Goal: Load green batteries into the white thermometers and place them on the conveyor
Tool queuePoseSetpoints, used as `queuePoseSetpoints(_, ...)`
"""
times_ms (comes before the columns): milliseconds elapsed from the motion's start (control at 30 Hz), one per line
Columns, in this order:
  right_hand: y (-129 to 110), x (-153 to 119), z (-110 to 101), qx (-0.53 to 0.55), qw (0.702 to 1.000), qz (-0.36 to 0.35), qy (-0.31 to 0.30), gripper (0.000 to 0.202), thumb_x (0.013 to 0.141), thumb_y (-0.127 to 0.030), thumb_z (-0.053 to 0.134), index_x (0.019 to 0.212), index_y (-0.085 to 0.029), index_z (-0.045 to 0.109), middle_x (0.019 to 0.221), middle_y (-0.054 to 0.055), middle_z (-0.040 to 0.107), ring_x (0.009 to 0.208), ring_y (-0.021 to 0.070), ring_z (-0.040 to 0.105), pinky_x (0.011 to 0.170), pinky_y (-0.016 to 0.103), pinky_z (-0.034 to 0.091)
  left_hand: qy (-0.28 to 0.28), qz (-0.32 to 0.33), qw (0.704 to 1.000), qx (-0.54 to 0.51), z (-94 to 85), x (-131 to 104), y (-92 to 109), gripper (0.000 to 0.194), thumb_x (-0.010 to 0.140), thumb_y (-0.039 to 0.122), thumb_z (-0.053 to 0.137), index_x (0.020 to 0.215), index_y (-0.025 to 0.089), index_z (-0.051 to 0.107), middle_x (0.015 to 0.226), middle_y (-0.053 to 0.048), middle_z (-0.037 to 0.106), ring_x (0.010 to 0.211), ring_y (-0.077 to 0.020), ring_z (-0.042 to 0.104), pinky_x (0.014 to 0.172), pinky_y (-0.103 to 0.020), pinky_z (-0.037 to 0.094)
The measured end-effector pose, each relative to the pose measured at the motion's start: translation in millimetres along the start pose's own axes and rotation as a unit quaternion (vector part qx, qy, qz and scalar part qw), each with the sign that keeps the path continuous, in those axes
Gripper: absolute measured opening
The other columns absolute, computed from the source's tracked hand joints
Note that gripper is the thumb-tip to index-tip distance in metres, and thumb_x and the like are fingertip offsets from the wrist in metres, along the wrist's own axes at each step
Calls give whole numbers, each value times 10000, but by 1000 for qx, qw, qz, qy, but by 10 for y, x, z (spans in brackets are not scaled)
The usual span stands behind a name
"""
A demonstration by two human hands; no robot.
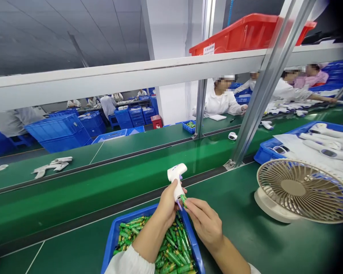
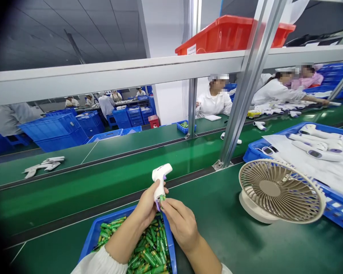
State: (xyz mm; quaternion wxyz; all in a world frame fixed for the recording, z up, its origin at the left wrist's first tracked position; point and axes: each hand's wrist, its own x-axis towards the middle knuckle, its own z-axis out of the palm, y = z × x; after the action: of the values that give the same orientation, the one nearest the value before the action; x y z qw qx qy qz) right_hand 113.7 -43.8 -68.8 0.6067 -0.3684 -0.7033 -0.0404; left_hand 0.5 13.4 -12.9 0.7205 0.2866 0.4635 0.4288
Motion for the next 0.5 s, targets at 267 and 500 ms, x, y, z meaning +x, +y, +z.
queuePoseSetpoints(267,-9,55,-46,-17,994,-83,-76,571,895,-38,524,1419,-249,438,1117,103,701,984,233,692,813,369,618,1,-68,997,24,-78,-24,91,421,904,461,472,731,107,620,515,0,482,384,-71,384,391,-193,256)
queuePoseSetpoints(500,33,72,-40,-1,992,-76,-98,575,891,-28,517,1417,-249,443,1159,104,684,1031,242,673,847,390,605,-26,-73,996,52,-153,-25,117,455,873,500,522,666,102,600,485,6,455,357,-55,348,366,-178,187)
